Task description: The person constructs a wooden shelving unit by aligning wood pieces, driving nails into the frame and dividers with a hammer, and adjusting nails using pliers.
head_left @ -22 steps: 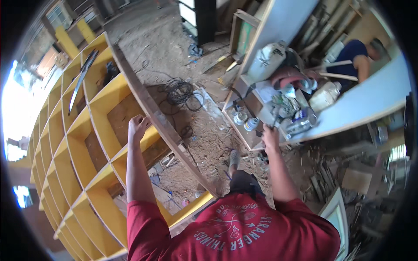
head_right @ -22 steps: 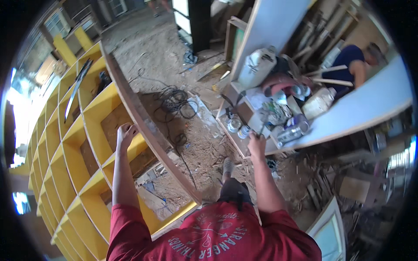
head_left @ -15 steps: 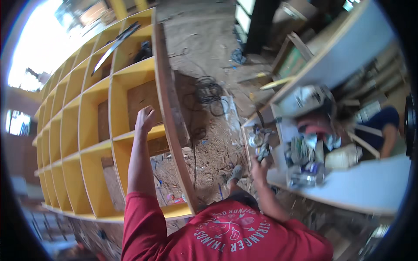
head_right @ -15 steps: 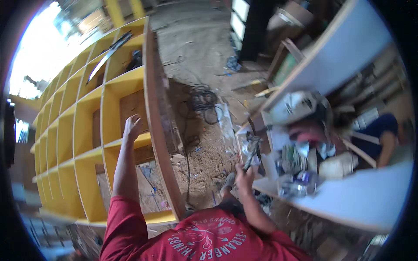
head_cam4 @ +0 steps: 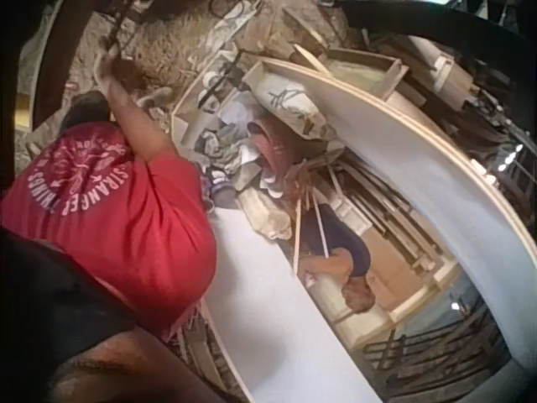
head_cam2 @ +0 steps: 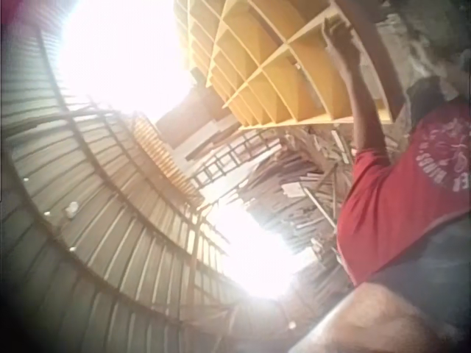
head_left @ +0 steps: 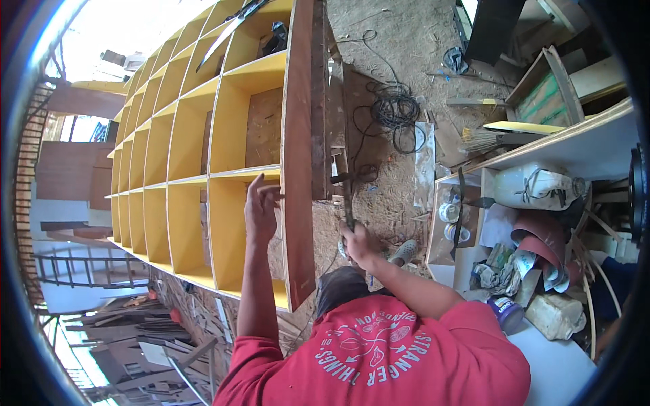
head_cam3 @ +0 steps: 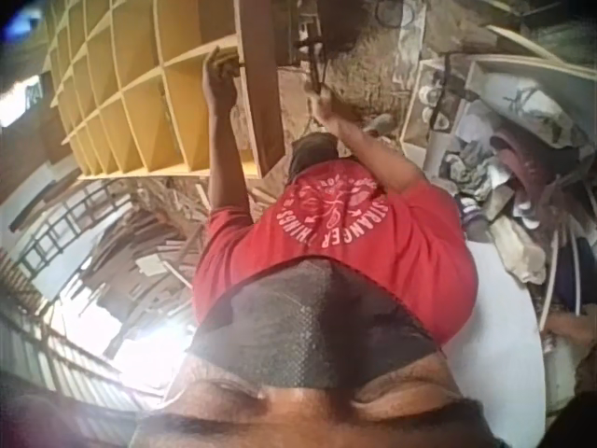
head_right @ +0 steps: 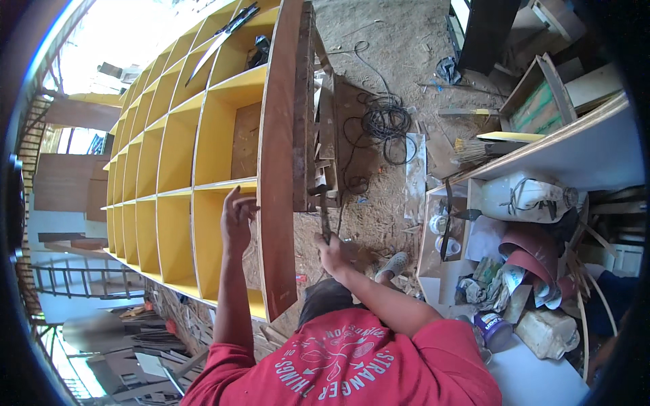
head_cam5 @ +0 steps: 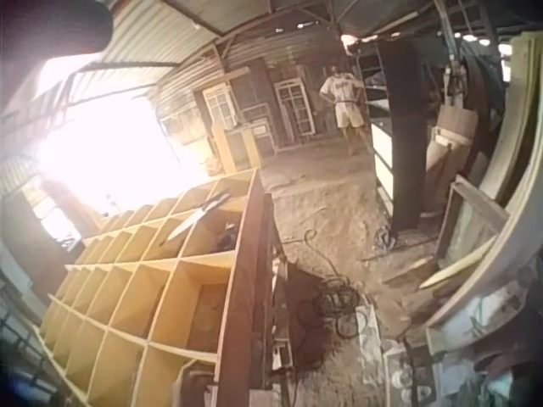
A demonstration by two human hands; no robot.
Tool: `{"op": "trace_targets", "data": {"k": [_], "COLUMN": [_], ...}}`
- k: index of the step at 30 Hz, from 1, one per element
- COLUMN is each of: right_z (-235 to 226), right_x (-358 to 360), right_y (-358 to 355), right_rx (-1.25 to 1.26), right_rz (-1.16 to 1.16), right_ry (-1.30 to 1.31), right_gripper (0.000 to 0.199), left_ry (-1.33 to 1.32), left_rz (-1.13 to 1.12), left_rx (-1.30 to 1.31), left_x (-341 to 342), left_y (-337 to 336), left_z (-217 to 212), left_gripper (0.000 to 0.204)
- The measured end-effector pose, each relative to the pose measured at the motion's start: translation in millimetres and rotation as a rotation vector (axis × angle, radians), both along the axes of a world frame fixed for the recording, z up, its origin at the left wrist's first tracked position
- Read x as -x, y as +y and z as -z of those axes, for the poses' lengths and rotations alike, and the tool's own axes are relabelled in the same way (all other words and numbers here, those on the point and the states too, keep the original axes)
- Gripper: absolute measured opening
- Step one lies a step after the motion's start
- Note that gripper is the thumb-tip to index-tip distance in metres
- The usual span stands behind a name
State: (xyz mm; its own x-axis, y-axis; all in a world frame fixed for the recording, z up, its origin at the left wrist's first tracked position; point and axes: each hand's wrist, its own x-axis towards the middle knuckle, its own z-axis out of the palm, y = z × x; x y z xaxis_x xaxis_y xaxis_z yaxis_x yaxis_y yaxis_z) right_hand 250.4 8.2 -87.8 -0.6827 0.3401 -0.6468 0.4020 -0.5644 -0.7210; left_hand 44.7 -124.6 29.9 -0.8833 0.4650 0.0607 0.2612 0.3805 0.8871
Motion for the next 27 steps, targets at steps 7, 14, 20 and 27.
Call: {"op": "trace_targets", "data": {"k": [7, 14, 20, 27], "right_z": [-17, -21, -26, 19], "right_x": [56, 94, 85, -22], "right_y": [-39, -44, -28, 10], "right_rx": [0.292, 0.098, 0.186, -0.506], "right_rz": [0.163, 0.048, -0.042, -0.166], "right_ry": [-0.007, -0.09, -0.029, -0.327], "right_gripper": [0.037, 0.04, 0.042, 0.057], "left_ry": [-0.16, 0.098, 0.015, 0.146], "left_rz": [-0.089, -0.205, -0.06, -0.011], "left_rx": [-0.15, 0.024, -0.057, 0.093], "left_x": [-1, -20, -20, -17], "left_y": [-9, 30, 23, 27], "left_z": [10, 17, 22, 24], "left_gripper": [0.029, 0.015, 0.021, 0.022]}}
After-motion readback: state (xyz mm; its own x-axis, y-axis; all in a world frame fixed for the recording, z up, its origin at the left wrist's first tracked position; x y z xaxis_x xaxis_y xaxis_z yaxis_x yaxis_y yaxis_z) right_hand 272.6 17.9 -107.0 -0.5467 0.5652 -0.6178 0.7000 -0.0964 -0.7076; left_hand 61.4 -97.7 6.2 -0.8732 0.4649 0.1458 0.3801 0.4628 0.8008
